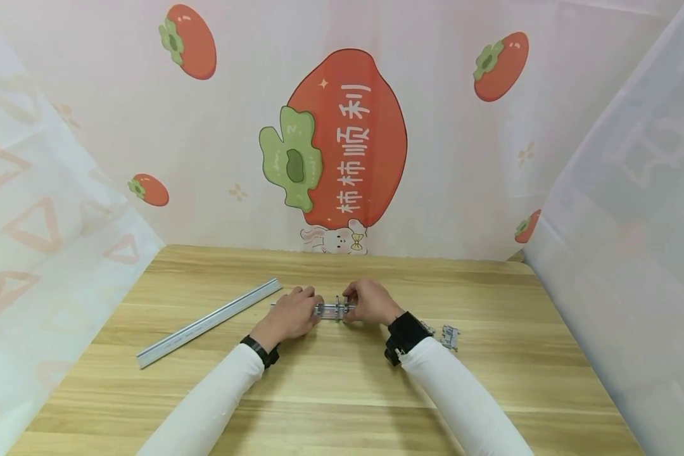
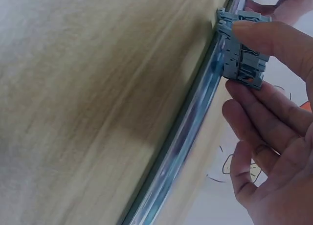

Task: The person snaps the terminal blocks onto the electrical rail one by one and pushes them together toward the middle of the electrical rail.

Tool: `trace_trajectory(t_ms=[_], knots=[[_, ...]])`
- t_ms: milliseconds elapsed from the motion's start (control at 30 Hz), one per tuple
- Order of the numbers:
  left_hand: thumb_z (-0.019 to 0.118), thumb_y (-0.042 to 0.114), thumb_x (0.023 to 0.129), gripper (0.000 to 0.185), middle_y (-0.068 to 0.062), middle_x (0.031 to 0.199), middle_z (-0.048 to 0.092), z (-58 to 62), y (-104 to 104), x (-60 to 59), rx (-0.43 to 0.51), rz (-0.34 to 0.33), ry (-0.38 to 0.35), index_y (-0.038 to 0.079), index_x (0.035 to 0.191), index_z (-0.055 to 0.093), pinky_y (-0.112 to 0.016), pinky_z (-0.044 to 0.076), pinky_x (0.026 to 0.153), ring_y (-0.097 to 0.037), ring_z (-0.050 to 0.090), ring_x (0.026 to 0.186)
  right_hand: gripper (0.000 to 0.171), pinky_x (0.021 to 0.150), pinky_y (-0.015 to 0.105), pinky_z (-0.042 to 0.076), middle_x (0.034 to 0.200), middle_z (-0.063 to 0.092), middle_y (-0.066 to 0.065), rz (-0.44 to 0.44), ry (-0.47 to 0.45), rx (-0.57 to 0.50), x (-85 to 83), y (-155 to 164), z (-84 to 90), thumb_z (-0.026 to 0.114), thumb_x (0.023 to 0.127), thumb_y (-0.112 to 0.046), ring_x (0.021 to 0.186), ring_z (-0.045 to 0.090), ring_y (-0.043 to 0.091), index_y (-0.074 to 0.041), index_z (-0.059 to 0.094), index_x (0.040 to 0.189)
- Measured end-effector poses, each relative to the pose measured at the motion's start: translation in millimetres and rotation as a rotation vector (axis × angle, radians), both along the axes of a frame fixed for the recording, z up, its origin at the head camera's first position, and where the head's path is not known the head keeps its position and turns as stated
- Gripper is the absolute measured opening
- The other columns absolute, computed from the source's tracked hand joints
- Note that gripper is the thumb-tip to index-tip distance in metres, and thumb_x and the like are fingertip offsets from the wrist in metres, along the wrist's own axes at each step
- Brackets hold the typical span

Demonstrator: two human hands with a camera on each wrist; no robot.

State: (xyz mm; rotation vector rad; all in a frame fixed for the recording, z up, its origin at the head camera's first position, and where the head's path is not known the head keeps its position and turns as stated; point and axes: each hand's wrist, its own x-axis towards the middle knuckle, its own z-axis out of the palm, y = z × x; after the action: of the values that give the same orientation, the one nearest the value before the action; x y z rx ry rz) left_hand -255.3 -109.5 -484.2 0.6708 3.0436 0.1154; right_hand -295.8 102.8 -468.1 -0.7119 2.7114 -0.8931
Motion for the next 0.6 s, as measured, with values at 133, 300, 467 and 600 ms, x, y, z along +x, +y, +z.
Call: trace_trajectory(t_ms=[133,300,467,600], knots=[[0.068,0.028,0.098,0.033,-0.007,0.122,0.059,-0.1,0.0,-0.6,-0.003,-0.007,0.006,0.014,0.128,0.066,-0.048,0.053,0.085,-0.03,0.056,0.114,0.043,0.084,0.037,0.053,0.094,0.069,-0.001,-0.029,0.04,0.022,3.7,-1.0,-2.0,0.094,0.071,-0.012,0.087,0.063,0.016,-0.005,0.075,0.108],[0.067,0.029,0.098,0.033,-0.008,0.123,0.059,-2.1,-0.9,-1.3,0.005,-0.014,0.009,0.014,0.128,0.066,-0.049,0.053,0.086,-0.03,0.056,0.114,0.045,0.083,0.037,0.053,0.095,0.07,-0.001,-0.049,0.097,0.059,8.1,-3.4,-3.3,0.095,0.07,-0.015,0.087,0.062,0.015,-0.006,0.075,0.108],[0.064,0.03,0.099,0.034,-0.008,0.125,0.057,-3.7,-3.9,-1.1,0.028,-0.015,0.007,0.016,0.131,0.064,-0.053,0.049,0.091,-0.03,0.054,0.117,0.045,0.085,0.038,0.053,0.097,0.069,0.001,-0.048,0.097,0.065,9.0,-5.1,-2.0,0.094,0.071,-0.014,0.09,0.062,0.017,-0.007,0.073,0.109],[0.061,0.031,0.1,0.036,-0.008,0.125,0.055,-5.8,-5.3,-0.1,0.025,-0.018,0.007,0.016,0.133,0.062,-0.054,0.047,0.093,-0.031,0.052,0.118,0.057,0.089,0.04,0.053,0.109,0.069,0.004,-0.029,0.062,0.044,10.3,-1.0,-2.1,0.094,0.072,-0.016,0.1,0.063,0.02,-0.006,0.068,0.123]])
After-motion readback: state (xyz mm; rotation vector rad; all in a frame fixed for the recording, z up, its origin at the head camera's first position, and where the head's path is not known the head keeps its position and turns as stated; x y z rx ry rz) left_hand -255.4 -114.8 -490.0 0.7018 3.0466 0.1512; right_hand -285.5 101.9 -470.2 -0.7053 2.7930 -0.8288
